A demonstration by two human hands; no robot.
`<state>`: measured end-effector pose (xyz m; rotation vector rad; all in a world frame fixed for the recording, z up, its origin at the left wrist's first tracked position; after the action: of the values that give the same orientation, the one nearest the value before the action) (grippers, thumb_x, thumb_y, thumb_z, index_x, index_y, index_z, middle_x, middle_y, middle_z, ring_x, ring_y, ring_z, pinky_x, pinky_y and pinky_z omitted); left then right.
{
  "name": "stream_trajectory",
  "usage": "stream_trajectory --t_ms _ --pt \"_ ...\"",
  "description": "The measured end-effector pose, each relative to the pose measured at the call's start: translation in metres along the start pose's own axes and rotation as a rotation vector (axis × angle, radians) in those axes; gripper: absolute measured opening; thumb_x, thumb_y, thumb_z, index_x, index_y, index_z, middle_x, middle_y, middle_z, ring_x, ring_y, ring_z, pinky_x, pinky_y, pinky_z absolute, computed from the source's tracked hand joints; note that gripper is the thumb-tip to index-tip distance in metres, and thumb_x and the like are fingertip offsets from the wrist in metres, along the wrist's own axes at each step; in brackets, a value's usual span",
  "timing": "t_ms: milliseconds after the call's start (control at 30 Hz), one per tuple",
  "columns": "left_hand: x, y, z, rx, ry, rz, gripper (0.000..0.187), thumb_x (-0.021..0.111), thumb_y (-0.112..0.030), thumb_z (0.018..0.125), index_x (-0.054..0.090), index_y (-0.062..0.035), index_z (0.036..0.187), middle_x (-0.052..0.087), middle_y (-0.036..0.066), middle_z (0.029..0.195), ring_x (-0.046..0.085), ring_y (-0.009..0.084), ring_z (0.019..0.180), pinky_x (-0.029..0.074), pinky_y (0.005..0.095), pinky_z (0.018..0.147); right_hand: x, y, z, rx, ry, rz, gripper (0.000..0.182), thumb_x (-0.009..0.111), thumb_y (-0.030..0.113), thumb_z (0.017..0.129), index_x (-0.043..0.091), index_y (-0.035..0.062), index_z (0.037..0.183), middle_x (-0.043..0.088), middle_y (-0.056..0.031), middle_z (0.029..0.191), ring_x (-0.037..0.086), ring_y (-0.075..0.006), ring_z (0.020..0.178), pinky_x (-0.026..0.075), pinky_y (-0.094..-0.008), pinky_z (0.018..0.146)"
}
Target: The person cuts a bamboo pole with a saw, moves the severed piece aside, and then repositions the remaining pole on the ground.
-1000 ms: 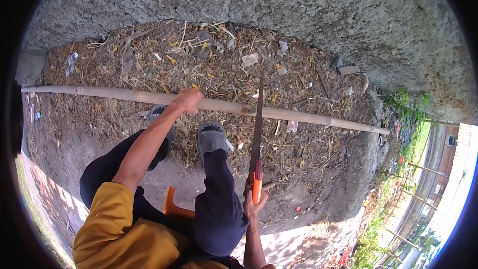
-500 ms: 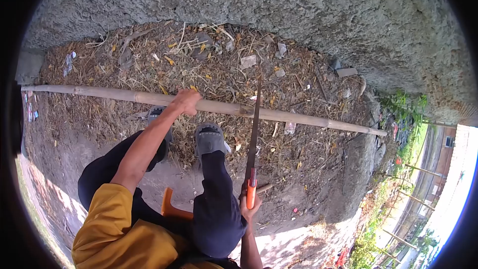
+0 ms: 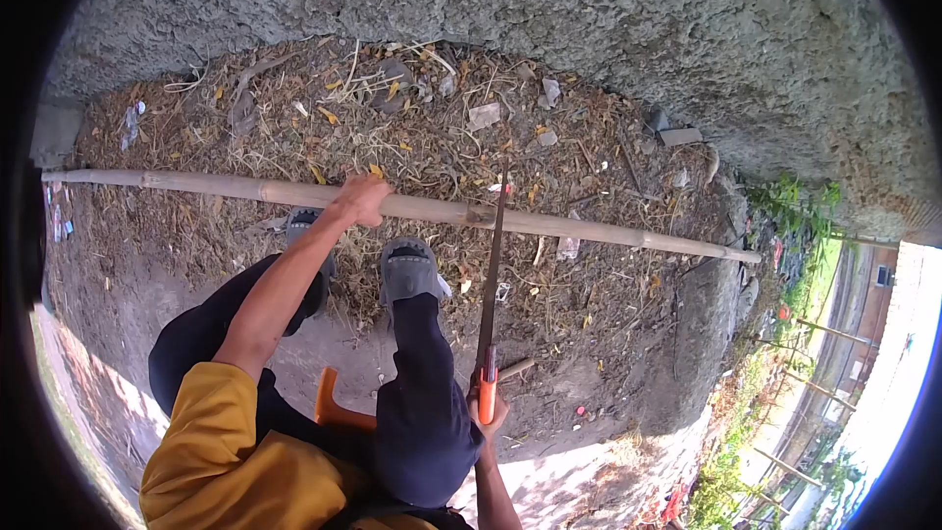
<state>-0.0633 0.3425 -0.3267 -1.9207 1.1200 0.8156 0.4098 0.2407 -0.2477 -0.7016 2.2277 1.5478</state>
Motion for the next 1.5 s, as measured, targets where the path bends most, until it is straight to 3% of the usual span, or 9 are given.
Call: stream_trajectory --t_ms 233,500,567,633,733,833,933,1333,1500 --pt "-0.007 0.001 -0.001 -0.016 -0.072 0.048 0.037 0.076 -0.013 0.066 0.076 -0.0106 0.103 0.074 0.014 0.102 0.072 0.0312 0.099 0.058 0.0425 0.09 0.062 0.066 0.077 -0.138 0.084 0.366 0.018 0.061 0.012 0.092 0.061 -0.0004 0.079 0.055 0.0007 0.064 0.049 -0.0057 0.058 0.039 -0.0245 0.051" --pt "0.007 0.004 -0.008 -0.027 0.001 0.039 0.035 0.075 -0.012 0.066 0.076 -0.0113 0.101 0.074 0.013 0.102 0.071 0.0305 0.101 0.057 0.0423 0.091 0.022 -0.019 0.006 0.106 -0.107 0.113 0.014 0.065 0.012 0.089 0.066 0.0005 0.082 0.058 0.0012 0.066 0.053 -0.0075 0.057 0.043 -0.0251 0.053" --pt "-0.001 -0.006 -0.016 -0.035 -0.144 0.038 0.036 0.075 -0.013 0.066 0.076 -0.0129 0.103 0.074 0.013 0.103 0.071 0.0306 0.102 0.057 0.0424 0.09 0.013 -0.005 0.006 0.129 -0.159 0.054 0.019 0.063 0.014 0.091 0.066 0.0006 0.078 0.057 0.0008 0.063 0.052 -0.0072 0.055 0.043 -0.0252 0.052" --pt "-0.013 -0.004 -0.01 -0.029 -0.123 0.065 0.037 0.075 -0.013 0.067 0.076 -0.0132 0.103 0.073 0.013 0.105 0.071 0.0309 0.103 0.057 0.0427 0.09 0.043 0.05 0.047 -0.119 0.037 0.341 0.017 0.061 0.013 0.09 0.066 0.0008 0.078 0.056 0.0013 0.062 0.051 -0.0069 0.055 0.042 -0.0249 0.052" --pt "-0.022 -0.003 -0.004 -0.015 -0.089 0.065 0.039 0.076 -0.014 0.066 0.076 -0.0134 0.105 0.073 0.014 0.106 0.07 0.0323 0.104 0.057 0.0436 0.09 0.055 0.046 0.078 -0.272 0.041 0.278 0.015 0.061 0.011 0.089 0.063 -0.0002 0.081 0.055 0.0018 0.062 0.049 -0.007 0.054 0.041 -0.0249 0.051" --pt "-0.004 0.004 0.003 -0.036 -0.068 0.055 0.041 0.077 -0.015 0.065 0.075 -0.0124 0.105 0.073 0.015 0.106 0.07 0.0329 0.104 0.057 0.0437 0.091 0.046 0.028 0.052 -0.086 0.077 0.393 0.015 0.061 0.012 0.088 0.064 -0.0015 0.083 0.056 0.0025 0.065 0.049 -0.0064 0.055 0.04 -0.0242 0.051" --pt "-0.009 0.006 0.007 -0.025 -0.109 0.063 0.04 0.077 -0.014 0.066 0.075 -0.0117 0.105 0.073 0.014 0.105 0.071 0.0317 0.101 0.058 0.0426 0.09 0.017 0.02 -0.01 -0.032 0.022 0.134 0.016 0.062 0.013 0.086 0.064 -0.0023 0.084 0.057 0.002 0.067 0.05 -0.0059 0.056 0.039 -0.0235 0.051" --pt "-0.024 0.002 0.006 -0.03 -0.081 0.077 0.032 0.074 -0.012 0.068 0.075 -0.01 0.101 0.075 0.013 0.101 0.072 0.0303 0.097 0.058 0.0421 0.088 0.004 0.019 0.004 -0.013 0.037 0.308 0.016 0.063 0.013 0.084 0.064 -0.0027 0.084 0.057 0.0011 0.067 0.05 -0.006 0.057 0.039 -0.0234 0.051" --pt "-0.02 0.004 0.005 -0.031 -0.052 0.032 0.045 0.074 -0.011 0.063 0.074 -0.0132 0.109 0.073 0.016 0.104 0.07 0.0349 0.1 0.056 0.0509 0.09 -0.014 0.008 -0.002 0.044 0.08 0.433 0.015 0.064 0.011 0.082 0.065 -0.0031 0.084 0.058 -0.0002 0.067 0.051 -0.0066 0.058 0.04 -0.0237 0.051"
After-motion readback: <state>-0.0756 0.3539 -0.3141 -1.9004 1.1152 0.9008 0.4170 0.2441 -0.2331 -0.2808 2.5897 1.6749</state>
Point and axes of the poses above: each hand's wrist, its own z-axis towards the middle knuckle, its own x-axis out of the palm, y = z × x, the point moved 9 cm from there along z, towards the middle knuckle
